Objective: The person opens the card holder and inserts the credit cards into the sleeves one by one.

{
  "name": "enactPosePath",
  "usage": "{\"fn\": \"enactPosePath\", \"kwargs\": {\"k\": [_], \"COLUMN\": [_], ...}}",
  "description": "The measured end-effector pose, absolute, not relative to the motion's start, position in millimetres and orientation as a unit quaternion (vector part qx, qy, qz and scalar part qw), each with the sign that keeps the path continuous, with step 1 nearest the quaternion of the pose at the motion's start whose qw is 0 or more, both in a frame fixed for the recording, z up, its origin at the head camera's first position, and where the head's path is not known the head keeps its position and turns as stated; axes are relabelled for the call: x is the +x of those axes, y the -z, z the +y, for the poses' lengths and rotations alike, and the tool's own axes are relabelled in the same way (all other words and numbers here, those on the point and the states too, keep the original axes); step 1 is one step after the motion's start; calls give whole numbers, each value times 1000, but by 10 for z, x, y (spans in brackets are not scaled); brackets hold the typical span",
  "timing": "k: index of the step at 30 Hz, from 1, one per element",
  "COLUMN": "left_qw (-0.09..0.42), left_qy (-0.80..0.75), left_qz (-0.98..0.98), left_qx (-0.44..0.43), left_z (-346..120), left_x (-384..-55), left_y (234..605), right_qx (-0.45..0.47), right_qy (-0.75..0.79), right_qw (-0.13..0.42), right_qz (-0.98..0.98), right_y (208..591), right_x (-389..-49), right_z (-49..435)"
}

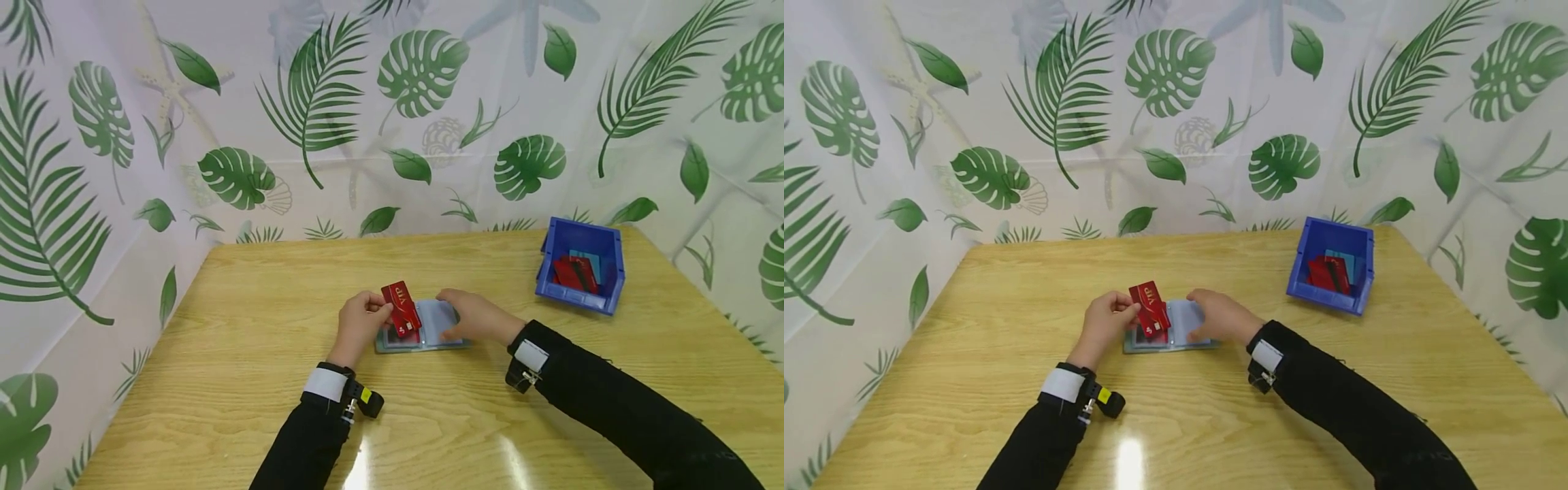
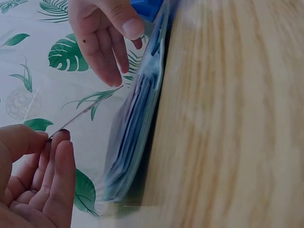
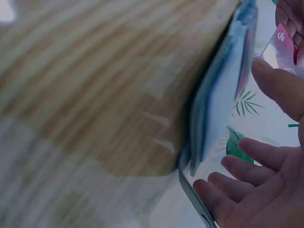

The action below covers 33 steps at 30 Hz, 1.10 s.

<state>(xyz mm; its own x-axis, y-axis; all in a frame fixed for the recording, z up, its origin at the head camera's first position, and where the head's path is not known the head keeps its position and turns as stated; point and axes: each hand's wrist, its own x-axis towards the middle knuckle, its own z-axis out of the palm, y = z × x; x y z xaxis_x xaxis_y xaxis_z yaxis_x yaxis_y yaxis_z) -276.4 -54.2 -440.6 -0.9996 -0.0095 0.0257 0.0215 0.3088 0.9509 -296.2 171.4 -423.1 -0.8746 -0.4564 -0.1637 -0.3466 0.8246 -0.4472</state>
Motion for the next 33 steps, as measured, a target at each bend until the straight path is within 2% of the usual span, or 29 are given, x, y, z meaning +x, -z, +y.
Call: {"fn": "enactPosePath", "kwargs": {"k": [9,20,33], "left_qw": [-8,13,5], "left_qy": [621,575,538], "left_qz": [-784,-817,-842], "left_qx": [12,39,37], "left_z": [-455,-402,-293], "left_x": [-2746,-2730,-2751], "left_y": [4510,4503,4469], "right_qx": [-212,-213,-207], "right_qy": [188,185,190], "right_qw": [144,141,140], "right_qz": [948,949,949], "right_y": [4320,4322,4283], "right_x": [-2917,-2896,-2899], "right_z": [1706,1705,1713]}}
